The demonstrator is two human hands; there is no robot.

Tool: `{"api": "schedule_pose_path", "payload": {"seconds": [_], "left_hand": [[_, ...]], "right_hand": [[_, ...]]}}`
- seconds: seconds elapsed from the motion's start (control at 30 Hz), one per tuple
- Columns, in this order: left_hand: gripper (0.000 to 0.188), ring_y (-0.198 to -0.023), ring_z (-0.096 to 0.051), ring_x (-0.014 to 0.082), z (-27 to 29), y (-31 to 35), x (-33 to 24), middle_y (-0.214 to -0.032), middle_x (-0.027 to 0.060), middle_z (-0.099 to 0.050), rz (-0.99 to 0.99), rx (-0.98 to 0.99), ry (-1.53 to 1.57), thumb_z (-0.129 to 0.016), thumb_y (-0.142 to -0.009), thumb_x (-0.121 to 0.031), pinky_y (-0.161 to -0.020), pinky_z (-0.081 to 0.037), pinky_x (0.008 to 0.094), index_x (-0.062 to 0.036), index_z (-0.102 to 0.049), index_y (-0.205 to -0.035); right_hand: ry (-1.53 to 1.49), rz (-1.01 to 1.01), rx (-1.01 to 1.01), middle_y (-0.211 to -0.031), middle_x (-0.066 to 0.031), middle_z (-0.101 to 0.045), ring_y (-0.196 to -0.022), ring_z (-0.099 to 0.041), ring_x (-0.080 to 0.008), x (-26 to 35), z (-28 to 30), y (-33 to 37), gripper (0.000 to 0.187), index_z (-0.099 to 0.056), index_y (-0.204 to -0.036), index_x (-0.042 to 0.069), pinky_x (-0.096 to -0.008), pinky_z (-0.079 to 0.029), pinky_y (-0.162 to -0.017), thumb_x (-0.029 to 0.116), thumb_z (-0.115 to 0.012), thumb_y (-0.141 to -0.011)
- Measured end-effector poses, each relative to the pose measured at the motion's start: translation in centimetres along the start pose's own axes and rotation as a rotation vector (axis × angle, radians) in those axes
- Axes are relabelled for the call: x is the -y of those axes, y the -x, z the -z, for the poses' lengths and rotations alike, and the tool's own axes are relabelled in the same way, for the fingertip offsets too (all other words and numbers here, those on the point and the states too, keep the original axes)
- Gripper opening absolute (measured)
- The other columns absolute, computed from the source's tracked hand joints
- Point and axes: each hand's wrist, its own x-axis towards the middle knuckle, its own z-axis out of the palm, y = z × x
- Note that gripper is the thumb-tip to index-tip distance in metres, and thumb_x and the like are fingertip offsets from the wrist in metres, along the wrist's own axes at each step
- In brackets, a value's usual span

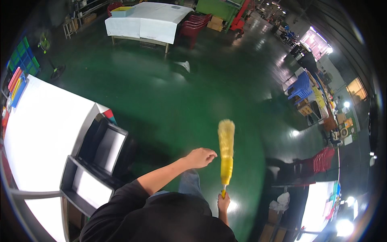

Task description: The person moves a red plastic chair and places it under a table. They then use a yellow duster to wipe the surfaces of several tables, moving items like plastic baskets and a red tray aside to reach the work. The person continues dusting multiple tables in the room.

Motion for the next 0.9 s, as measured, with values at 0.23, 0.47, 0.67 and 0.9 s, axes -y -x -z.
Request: {"api": "schedule_pose_path", "payload": {"seconds": [0.23, 0.47, 0.67, 0.9], "left_hand": [[0.084, -0.118, -0.049, 0.0271, 16.2, -13.1, 15.8, -0.126, 0.0225, -0.047, 0.74, 0.122, 0.822, -0.058, -0.081, -0.056, -0.085, -0.049, 0.0408, 0.0043, -0.033, -0.134], [0.083, -0.126, -0.04, 0.0254, 42.7, -15.5, 29.5, -0.135, 0.0142, -0.041, 0.504, -0.766, 1.204, -0.055, -0.086, -0.049, -0.097, -0.038, 0.0505, 0.0004, -0.017, -0.14], [0.055, -0.105, -0.057, 0.0258, 59.4, -25.1, 41.3, -0.111, 0.0126, -0.059, 0.268, -1.157, 1.489, -0.058, -0.085, -0.045, -0.09, -0.046, 0.0448, -0.0056, -0.045, -0.12], [0.055, -0.107, -0.055, 0.0301, 76.0, -36.9, 47.6, -0.113, 0.0151, -0.056, 0.248, -0.686, 1.488, -0.06, -0.084, -0.039, -0.089, -0.047, 0.0478, -0.0021, -0.044, -0.121]], "right_hand": [[-0.001, 0.52, 0.211, -0.081, -0.0189, -0.062, -0.068, -0.06, -0.04, 30.5, -9.6, -26.5, 0.031, -0.056, -0.108, 0.006, -0.0462, -0.048, -0.06, 0.022, -0.061, -0.081], [0.018, 0.845, 0.681, -0.077, -0.0133, -0.064, -0.069, -0.062, -0.033, 61.7, -25.7, -46.7, 0.032, -0.055, -0.111, 0.013, -0.0421, -0.048, -0.06, 0.028, -0.061, -0.083], [0.048, 1.056, 0.692, -0.092, -0.0139, -0.064, -0.078, -0.063, -0.0335, 78.7, -42.0, -52.4, 0.035, -0.049, -0.115, 0.01, -0.0434, -0.051, -0.065, 0.029, -0.056, -0.086], [-0.614, -0.174, 1.681, -0.057, 0.0072, -0.033, -0.042, -0.031, -0.0018, 93.9, -47.6, -63.6, 0.026, -0.05, -0.103, 0.008, -0.0179, -0.028, -0.039, 0.033, -0.051, -0.093]]}}
